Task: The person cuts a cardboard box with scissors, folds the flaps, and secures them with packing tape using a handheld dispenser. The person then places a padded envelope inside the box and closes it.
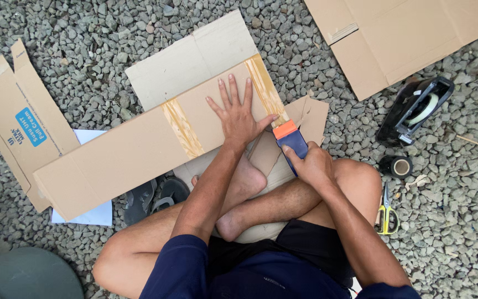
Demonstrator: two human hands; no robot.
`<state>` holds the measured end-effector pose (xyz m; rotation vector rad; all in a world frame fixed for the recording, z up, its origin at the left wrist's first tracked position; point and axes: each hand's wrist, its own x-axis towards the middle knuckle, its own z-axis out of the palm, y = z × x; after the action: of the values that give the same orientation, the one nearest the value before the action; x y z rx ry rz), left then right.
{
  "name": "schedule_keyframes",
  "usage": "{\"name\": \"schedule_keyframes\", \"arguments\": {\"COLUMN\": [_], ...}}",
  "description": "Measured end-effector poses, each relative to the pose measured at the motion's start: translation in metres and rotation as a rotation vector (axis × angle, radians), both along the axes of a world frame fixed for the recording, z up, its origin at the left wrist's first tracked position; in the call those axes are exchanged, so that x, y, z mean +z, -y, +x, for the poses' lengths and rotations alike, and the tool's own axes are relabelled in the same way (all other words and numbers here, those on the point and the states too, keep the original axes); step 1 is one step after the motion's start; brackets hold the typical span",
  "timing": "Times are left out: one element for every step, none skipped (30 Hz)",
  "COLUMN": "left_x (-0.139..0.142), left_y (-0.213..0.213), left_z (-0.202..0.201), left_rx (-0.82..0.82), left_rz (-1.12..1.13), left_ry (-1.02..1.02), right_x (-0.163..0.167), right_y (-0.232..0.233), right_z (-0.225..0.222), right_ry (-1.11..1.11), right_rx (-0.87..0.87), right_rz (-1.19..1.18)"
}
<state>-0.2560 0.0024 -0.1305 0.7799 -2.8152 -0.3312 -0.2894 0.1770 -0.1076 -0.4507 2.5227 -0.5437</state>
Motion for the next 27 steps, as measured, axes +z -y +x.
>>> {"name": "schedule_keyframes", "arguments": {"left_x": [0.001, 0.002, 0.002, 0.003, 0.004, 0.004, 0.004, 0.005, 0.005, 0.005, 0.006, 0.007, 0.008, 0.009, 0.011, 0.012, 0.013, 0.015, 0.016, 0.017, 0.018, 0.019, 0.019, 0.019, 0.019, 0.02, 0.02], "left_y": [0.0, 0.001, 0.001, 0.0, 0.0, 0.0, -0.001, -0.002, -0.002, -0.003, -0.003, -0.003, -0.003, -0.003, -0.002, -0.003, -0.003, -0.002, -0.002, -0.002, -0.002, -0.002, -0.003, -0.004, -0.004, -0.005, -0.006], "left_z": [-0.001, -0.001, -0.001, -0.001, -0.001, -0.001, -0.001, 0.0, 0.0, 0.0, 0.0, 0.0, 0.001, 0.0, -0.001, -0.001, 0.0, -0.001, -0.002, -0.001, -0.002, -0.002, -0.001, -0.002, -0.002, -0.001, 0.0], "left_rx": [-0.001, 0.001, 0.0, -0.002, -0.003, -0.005, -0.009, -0.01, -0.009, -0.005, -0.008, -0.013, -0.019, -0.016, -0.013, -0.011, -0.007, -0.001, 0.005, 0.006, 0.009, 0.011, 0.01, 0.009, 0.013, 0.01, 0.006], "left_rz": [0.011, 0.017, 0.021, 0.025, 0.011, 0.0, -0.013, -0.02, -0.024, -0.025, -0.033, -0.04, -0.051, -0.046, -0.037, -0.022, -0.01, -0.005, 0.007, 0.013, 0.014, 0.015, 0.007, -0.002, -0.021, -0.024, -0.021], "left_ry": [0.006, 0.007, 0.013, 0.018, 0.018, 0.022, 0.024, 0.015, 0.007, 0.002, 0.009, 0.018, 0.025, 0.02, 0.02, 0.032, 0.041, 0.04, 0.047, 0.051, 0.048, 0.048, 0.05, 0.051, 0.04, 0.016, -0.001], "right_x": [0.001, 0.003, 0.004, 0.004, 0.004, 0.004, 0.004, 0.004, 0.005, 0.006, 0.008, 0.01, 0.012, 0.015, 0.018, 0.02, 0.022, 0.027, 0.031, 0.034, 0.037, 0.04, 0.041, 0.041, 0.041, 0.041, 0.04], "right_y": [0.001, 0.002, 0.004, 0.007, 0.01, 0.013, 0.016, 0.018, 0.02, 0.021, 0.024, 0.026, 0.027, 0.03, 0.031, 0.03, 0.029, 0.028, 0.025, 0.021, 0.019, 0.018, 0.018, 0.019, 0.022, 0.026, 0.029], "right_z": [-0.001, -0.002, -0.004, -0.007, -0.012, -0.017, -0.022, -0.028, -0.034, -0.038, -0.043, -0.046, -0.048, -0.051, -0.051, -0.048, -0.045, -0.042, -0.036, -0.029, -0.024, -0.021, -0.018, -0.017, -0.019, -0.023, -0.027], "right_ry": [-0.006, 0.028, 0.066, 0.103, 0.126, 0.155, 0.18, 0.288, 0.397, 0.508, 0.525, 0.544, 0.561, 0.5, 0.443, 0.396, 0.337, 0.269, 0.207, 0.16, 0.107, 0.055, 0.077, 0.098, 0.106, 0.142, 0.186], "right_rx": [0.002, -0.01, -0.026, -0.043, -0.049, -0.055, -0.064, -0.117, -0.169, -0.218, -0.231, -0.248, -0.264, -0.217, -0.172, -0.13, -0.089, -0.047, -0.004, 0.028, 0.062, 0.096, 0.079, 0.063, 0.051, 0.042, 0.033], "right_rz": [0.004, 0.02, 0.035, 0.048, 0.044, 0.043, 0.039, -0.028, -0.093, -0.156, -0.148, -0.14, -0.136, -0.089, -0.038, 0.021, 0.038, 0.049, 0.069, 0.087, 0.102, 0.117, 0.136, 0.153, 0.162, 0.166, 0.175]}}
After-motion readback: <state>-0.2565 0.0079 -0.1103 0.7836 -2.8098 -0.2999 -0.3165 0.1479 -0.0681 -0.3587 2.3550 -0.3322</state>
